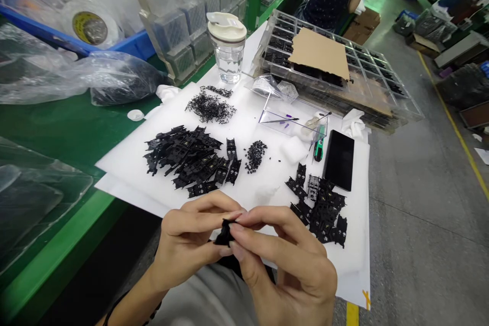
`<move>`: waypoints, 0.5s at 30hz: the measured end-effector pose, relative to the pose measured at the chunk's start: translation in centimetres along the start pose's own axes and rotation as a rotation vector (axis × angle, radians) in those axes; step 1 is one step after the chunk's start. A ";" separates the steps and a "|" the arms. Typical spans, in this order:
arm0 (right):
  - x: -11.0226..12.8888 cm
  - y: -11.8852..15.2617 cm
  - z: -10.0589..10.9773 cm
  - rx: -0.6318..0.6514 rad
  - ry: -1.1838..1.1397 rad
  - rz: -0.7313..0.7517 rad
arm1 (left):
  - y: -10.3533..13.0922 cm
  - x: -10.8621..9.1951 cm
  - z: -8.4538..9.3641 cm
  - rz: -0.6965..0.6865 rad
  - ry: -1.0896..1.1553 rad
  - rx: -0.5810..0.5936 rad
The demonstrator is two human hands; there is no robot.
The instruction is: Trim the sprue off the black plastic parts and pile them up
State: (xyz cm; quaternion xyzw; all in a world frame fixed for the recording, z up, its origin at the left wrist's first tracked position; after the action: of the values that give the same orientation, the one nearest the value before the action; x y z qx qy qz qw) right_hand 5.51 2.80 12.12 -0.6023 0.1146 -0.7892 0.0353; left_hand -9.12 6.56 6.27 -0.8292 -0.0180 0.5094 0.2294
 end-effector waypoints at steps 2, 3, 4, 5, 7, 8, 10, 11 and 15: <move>-0.1 0.0 -0.1 -0.012 -0.013 0.011 | -0.1 -0.2 -0.1 -0.005 -0.010 0.008; -0.1 0.1 0.0 -0.026 -0.020 0.020 | -0.1 -0.3 -0.2 -0.008 -0.016 0.010; -0.2 0.1 0.0 -0.039 -0.025 0.027 | -0.2 -0.4 -0.2 -0.010 -0.024 0.011; -0.3 0.1 0.0 -0.052 -0.029 0.029 | -0.2 -0.5 -0.3 -0.014 -0.032 0.011; -0.6 0.2 0.1 -0.068 -0.042 0.021 | -0.3 -0.6 -0.3 -0.026 -0.053 0.014; -0.6 0.2 0.0 -0.072 -0.042 0.017 | -0.4 -0.7 -0.3 -0.034 -0.067 0.016; -0.5 0.4 -0.2 -0.096 -0.002 0.037 | -0.5 -0.9 -0.2 -0.062 -0.093 0.019; -0.4 0.6 -0.3 -0.122 0.035 0.058 | -0.5 -1.0 -0.2 -0.081 -0.107 0.016; -0.1 2.0 -1.4 -0.230 0.154 0.150 | -0.1 -1.5 0.1 -0.185 -0.219 -0.056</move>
State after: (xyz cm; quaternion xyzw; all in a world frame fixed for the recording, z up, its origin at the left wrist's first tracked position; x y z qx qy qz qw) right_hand 4.07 1.08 11.25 -0.5299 0.2512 -0.8098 0.0159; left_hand -9.87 6.34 7.53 -0.7695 -0.1337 0.5728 0.2488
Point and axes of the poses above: each hand's wrist, its own y-axis away from the middle knuckle, its own z-axis out of the back of the hand, x = y × z, the point moved 7 cm from there along -y, towards the middle knuckle, and after that the axes turned 5 degrees about -z, right-handed, at the moved point
